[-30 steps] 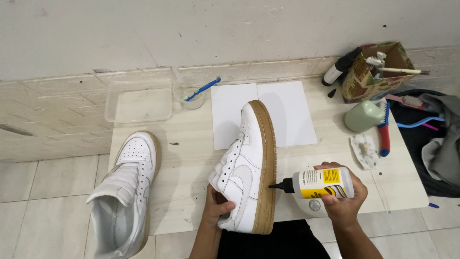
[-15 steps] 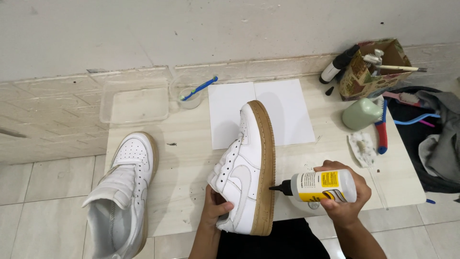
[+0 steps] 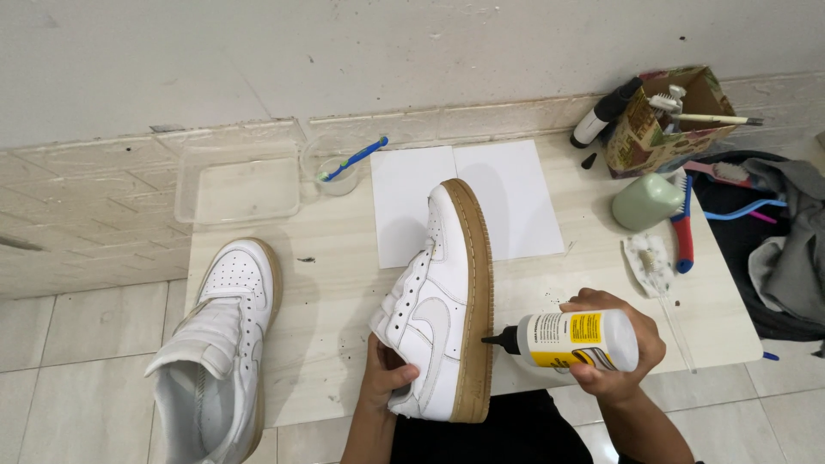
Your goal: Applying glue to the sole of a white sneaker using a small brush and glue bottle for repair.
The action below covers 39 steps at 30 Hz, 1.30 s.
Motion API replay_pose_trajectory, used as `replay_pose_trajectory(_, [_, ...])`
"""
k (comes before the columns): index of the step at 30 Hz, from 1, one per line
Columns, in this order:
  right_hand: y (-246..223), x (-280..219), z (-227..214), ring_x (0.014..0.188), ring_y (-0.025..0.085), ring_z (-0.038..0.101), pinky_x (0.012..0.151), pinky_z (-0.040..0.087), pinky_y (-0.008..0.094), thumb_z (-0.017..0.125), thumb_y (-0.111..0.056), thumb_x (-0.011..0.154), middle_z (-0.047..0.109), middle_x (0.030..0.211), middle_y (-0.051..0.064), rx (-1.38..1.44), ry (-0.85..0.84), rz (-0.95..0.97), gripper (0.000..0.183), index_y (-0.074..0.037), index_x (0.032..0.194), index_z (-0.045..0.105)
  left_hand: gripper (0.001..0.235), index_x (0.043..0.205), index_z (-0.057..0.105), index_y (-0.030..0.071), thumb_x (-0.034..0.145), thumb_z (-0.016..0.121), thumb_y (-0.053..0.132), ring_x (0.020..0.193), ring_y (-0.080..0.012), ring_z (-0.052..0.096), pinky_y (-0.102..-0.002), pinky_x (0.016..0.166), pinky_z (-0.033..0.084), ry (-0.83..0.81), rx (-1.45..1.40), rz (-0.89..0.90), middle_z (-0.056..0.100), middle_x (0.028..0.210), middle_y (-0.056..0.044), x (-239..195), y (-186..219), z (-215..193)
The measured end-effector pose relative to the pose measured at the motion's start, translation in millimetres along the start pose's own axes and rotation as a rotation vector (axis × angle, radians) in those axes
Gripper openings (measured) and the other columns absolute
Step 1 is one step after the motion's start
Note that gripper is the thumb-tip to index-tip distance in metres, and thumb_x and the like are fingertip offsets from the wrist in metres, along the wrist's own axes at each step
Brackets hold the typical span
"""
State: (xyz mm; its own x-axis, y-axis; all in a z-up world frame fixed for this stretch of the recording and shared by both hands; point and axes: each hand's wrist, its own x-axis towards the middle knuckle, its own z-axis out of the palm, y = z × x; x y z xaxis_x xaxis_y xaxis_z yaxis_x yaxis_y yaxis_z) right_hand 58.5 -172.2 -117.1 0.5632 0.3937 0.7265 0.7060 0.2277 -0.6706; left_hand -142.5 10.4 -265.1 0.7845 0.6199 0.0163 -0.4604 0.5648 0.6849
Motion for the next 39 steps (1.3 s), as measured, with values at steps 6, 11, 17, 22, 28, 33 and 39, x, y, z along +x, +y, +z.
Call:
replay_pose_trajectory(6, [-1, 5, 4, 0.052, 0.023, 0.054, 0.049, 0.040, 0.029, 0.065, -0.047, 0.074, 0.064, 0.072, 0.015, 0.006, -0.019, -0.032, 0.061, 0.011, 0.091, 0.060, 0.083, 0.132, 0.050, -0.004, 0.062, 0.091, 0.014, 0.115, -0.0327, 0.059, -0.047, 0.096, 0.049, -0.063, -0.012, 0.038, 0.064, 0.121, -0.019, 3, 10, 13])
replay_pose_trajectory(11, [-1, 7, 6, 0.053, 0.024, 0.054, 0.050, 0.041, 0.030, 0.064, -0.043, 0.073, 0.064, 0.074, 0.016, 0.006, -0.039, -0.072, 0.059, 0.013, 0.093, 0.059, 0.090, 0.133, 0.048, 0.000, 0.055, 0.092, 0.010, 0.117, -0.0346, 0.057, -0.051, 0.095, 0.049, 0.037, -0.009, -0.007, 0.061, 0.125, -0.021, -4, -2, -2])
replay_pose_trajectory(17, [-4, 11, 10, 0.052, 0.023, 0.057, 0.047, 0.042, 0.028, 0.062, -0.045, 0.075, 0.064, 0.073, 0.015, -0.009, -0.047, -0.069, 0.060, 0.012, 0.092, 0.060, 0.087, 0.132, 0.049, -0.001, 0.057, 0.092, 0.011, 0.116, -0.0342, 0.057, -0.050, 0.095, 0.049, 0.013, -0.016, -0.007, 0.062, 0.123, -0.020, -1, 5, 5])
replay_pose_trajectory(22, [3, 5, 8, 0.063, 0.028, 0.061, 0.060, 0.053, 0.034, 0.063, -0.046, 0.072, 0.066, 0.079, 0.018, -0.056, -0.011, -0.009, 0.058, 0.010, 0.089, 0.063, 0.085, 0.131, 0.049, -0.001, 0.058, 0.092, 0.013, 0.115, -0.0338, 0.058, -0.050, 0.094, 0.049, -0.003, -0.021, -0.003, 0.063, 0.122, -0.020, 3, 10, 11])
replay_pose_trajectory(28, [1, 11, 9, 0.065, 0.029, 0.062, 0.061, 0.054, 0.035, 0.063, -0.049, 0.073, 0.066, 0.080, 0.020, -0.077, 0.007, -0.003, 0.064, 0.013, 0.089, 0.061, 0.083, 0.130, 0.051, -0.002, 0.060, 0.092, 0.014, 0.115, -0.0333, 0.059, -0.049, 0.094, 0.050, -0.029, -0.023, -0.005, 0.064, 0.121, -0.019, 6, 17, 18])
replay_pose_trajectory(33, [2, 14, 9, 0.069, 0.028, 0.064, 0.066, 0.056, 0.035, 0.063, -0.050, 0.074, 0.067, 0.083, 0.019, -0.108, 0.030, -0.001, 0.064, 0.011, 0.091, 0.059, 0.082, 0.129, 0.051, -0.003, 0.061, 0.091, 0.015, 0.114, -0.0329, 0.059, -0.048, 0.094, 0.050, -0.051, -0.024, -0.006, 0.065, 0.120, -0.019, 9, 22, 25])
replay_pose_trajectory(39, [6, 17, 10, 0.069, 0.026, 0.062, 0.067, 0.056, 0.030, 0.064, -0.048, 0.075, 0.068, 0.088, 0.021, -0.106, 0.067, 0.011, 0.064, 0.012, 0.094, 0.059, 0.079, 0.129, 0.052, -0.003, 0.062, 0.091, 0.017, 0.113, -0.0324, 0.060, -0.047, 0.093, 0.050, -0.078, -0.024, -0.008, 0.066, 0.118, -0.018, 8, 27, 32])
